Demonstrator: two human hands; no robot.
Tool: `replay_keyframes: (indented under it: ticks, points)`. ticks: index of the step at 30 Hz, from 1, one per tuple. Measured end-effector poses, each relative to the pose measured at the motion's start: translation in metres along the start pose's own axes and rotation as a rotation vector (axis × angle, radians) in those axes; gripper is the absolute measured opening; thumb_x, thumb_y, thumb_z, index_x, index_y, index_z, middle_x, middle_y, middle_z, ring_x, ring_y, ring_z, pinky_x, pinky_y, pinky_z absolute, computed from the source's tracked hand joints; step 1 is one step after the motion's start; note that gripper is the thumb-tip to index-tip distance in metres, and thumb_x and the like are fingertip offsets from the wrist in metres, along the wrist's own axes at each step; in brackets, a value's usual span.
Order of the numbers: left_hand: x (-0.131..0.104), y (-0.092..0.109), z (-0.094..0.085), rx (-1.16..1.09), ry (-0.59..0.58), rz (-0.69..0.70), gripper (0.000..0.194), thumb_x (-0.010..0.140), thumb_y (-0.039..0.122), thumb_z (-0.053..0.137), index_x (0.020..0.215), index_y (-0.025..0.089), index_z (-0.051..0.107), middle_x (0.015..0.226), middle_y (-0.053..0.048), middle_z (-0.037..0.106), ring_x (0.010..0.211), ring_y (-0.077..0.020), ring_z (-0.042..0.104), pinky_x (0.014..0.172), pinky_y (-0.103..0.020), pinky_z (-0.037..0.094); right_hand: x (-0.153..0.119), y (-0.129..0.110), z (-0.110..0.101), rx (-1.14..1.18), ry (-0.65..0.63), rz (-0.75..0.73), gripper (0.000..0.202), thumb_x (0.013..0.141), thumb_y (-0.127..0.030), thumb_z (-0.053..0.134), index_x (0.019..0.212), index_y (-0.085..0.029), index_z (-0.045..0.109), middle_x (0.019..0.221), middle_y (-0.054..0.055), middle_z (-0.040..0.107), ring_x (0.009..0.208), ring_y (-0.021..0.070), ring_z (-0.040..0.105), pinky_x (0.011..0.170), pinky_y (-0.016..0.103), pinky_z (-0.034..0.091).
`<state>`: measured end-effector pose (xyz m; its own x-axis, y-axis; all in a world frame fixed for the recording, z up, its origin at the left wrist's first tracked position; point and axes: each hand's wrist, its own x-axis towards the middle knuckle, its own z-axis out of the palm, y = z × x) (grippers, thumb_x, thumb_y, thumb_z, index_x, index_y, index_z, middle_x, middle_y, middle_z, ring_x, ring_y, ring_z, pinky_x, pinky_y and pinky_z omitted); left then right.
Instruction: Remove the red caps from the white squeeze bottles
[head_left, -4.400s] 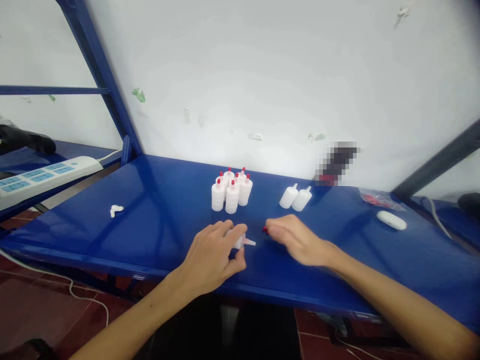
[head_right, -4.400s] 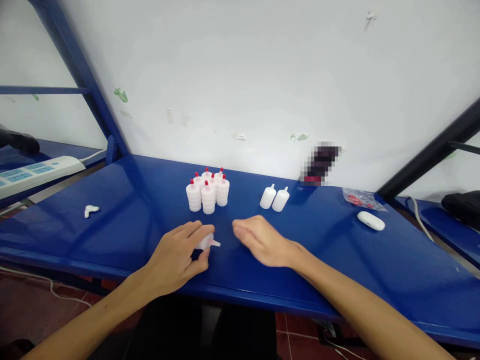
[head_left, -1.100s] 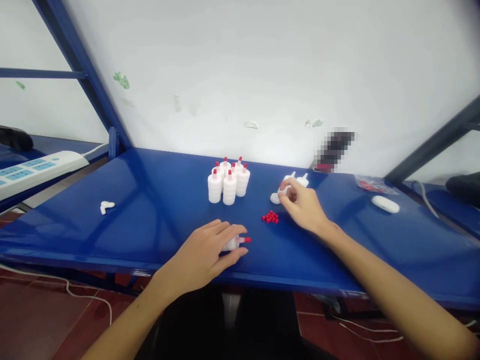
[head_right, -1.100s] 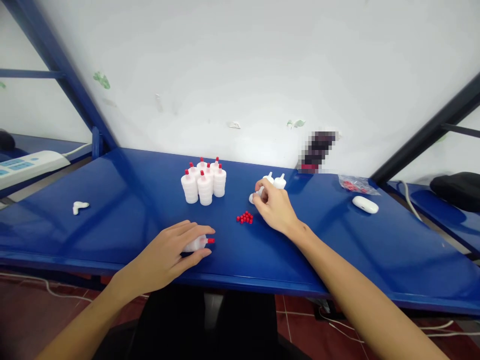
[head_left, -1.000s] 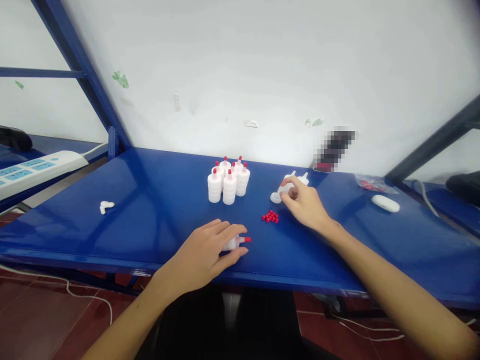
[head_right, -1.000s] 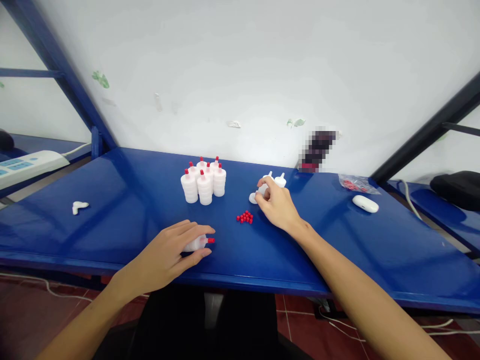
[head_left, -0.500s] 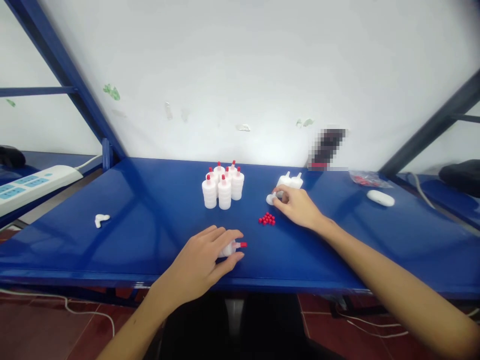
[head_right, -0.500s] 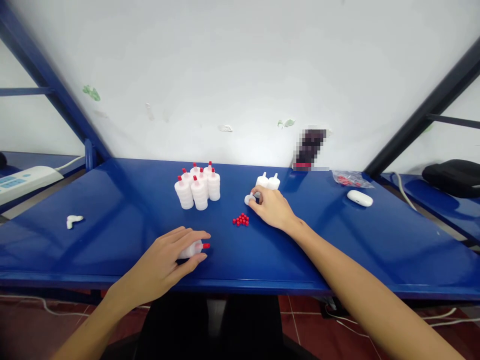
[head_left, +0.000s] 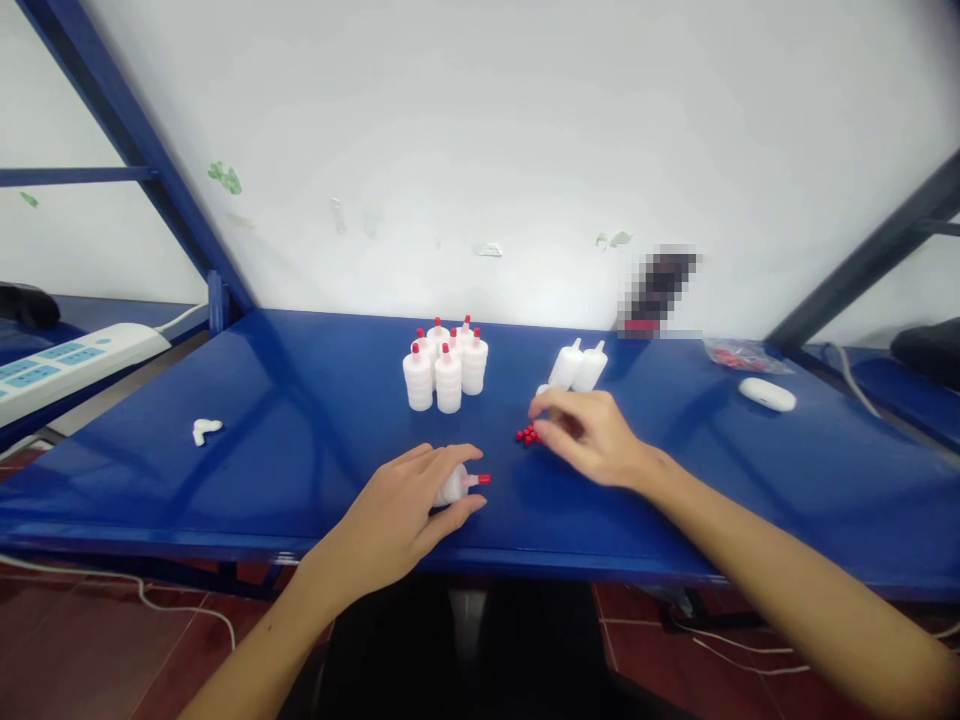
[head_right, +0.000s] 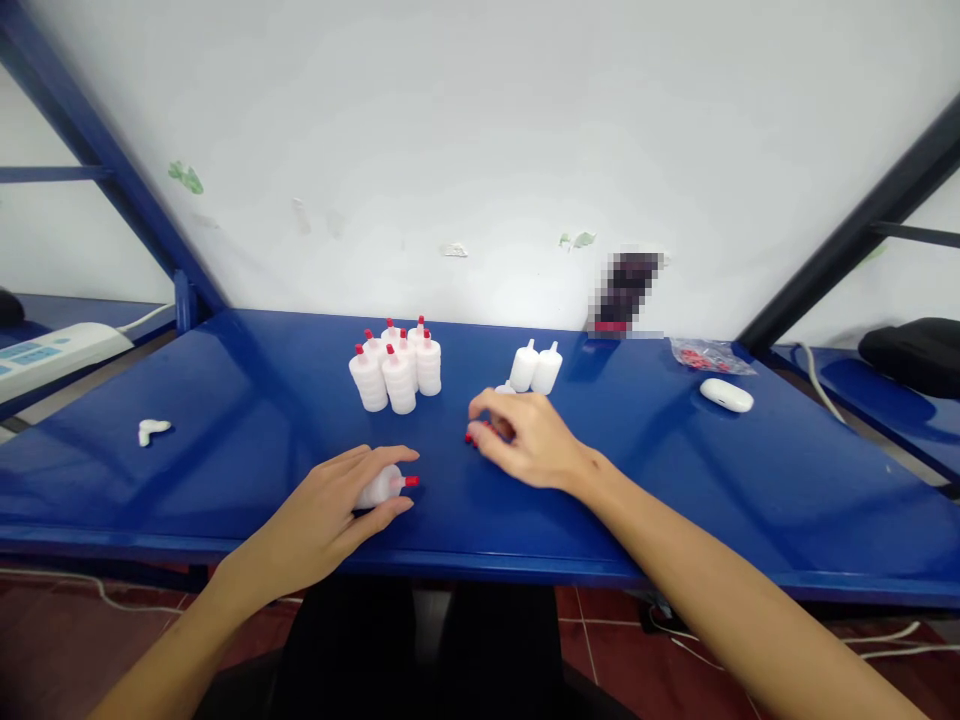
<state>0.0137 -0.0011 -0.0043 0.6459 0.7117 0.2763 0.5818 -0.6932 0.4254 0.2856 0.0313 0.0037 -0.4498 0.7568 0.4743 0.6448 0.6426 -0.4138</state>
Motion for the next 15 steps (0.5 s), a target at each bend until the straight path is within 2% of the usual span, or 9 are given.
replay_keyframes:
  ticks: [3, 6, 9, 13, 15]
  points:
    - [0.0, 0.0, 0.0, -0.025, -0.004, -0.001, 0.033, 0.102, 0.045, 0.046, 0.126, 0.024, 0.052, 0.113, -0.003, 0.068, 0.098, -0.0207, 0.062, 0.087, -0.034, 0.047, 0.003, -0.026, 0.011, -0.028, -0.169, -0.268, 0.022, 0.093, -0.038, 0.054, 0.096, -0.018, 0.062, 0.068, -0.002, 0.057, 0.056, 0.011, 0.046, 0.057, 0.025, 0.034]
    - [0.0, 0.0, -0.001, -0.049, -0.021, 0.006, 0.029, 0.103, 0.044, 0.044, 0.119, 0.022, 0.054, 0.107, -0.003, 0.067, 0.094, -0.0197, 0.061, 0.084, -0.033, 0.046, 0.01, -0.04, 0.018, -0.073, -0.229, -0.398, 0.023, 0.099, -0.034, 0.046, 0.091, -0.018, 0.059, 0.071, -0.001, 0.057, 0.058, 0.0113, 0.044, 0.06, 0.026, 0.033]
    - [0.001, 0.002, -0.001, -0.003, -0.032, 0.027, 0.023, 0.104, 0.038, 0.043, 0.114, 0.021, 0.055, 0.098, -0.002, 0.064, 0.088, -0.0189, 0.058, 0.079, -0.031, 0.045, 0.013, -0.044, 0.023, -0.073, -0.254, -0.414, 0.025, 0.101, -0.027, 0.041, 0.081, -0.018, 0.054, 0.069, -0.002, 0.054, 0.056, 0.0109, 0.038, 0.06, 0.026, 0.031]
    - [0.001, 0.003, 0.002, 0.14, -0.027, 0.125, 0.017, 0.099, 0.023, 0.043, 0.09, 0.019, 0.057, 0.083, -0.002, 0.056, 0.077, -0.0178, 0.051, 0.069, -0.03, 0.041, 0.007, -0.046, 0.031, 0.033, -0.314, -0.38, 0.022, 0.098, -0.022, 0.041, 0.076, -0.02, 0.045, 0.065, -0.004, 0.048, 0.054, 0.0104, 0.035, 0.057, 0.026, 0.029]
    - [0.0, 0.002, 0.004, 0.198, 0.005, 0.165, 0.015, 0.096, 0.019, 0.045, 0.094, 0.019, 0.06, 0.083, -0.002, 0.055, 0.075, -0.0176, 0.05, 0.069, -0.03, 0.04, 0.003, -0.043, 0.03, 0.145, -0.331, -0.328, 0.024, 0.098, -0.021, 0.04, 0.074, -0.021, 0.04, 0.064, -0.004, 0.045, 0.054, 0.01, 0.035, 0.056, 0.025, 0.029]
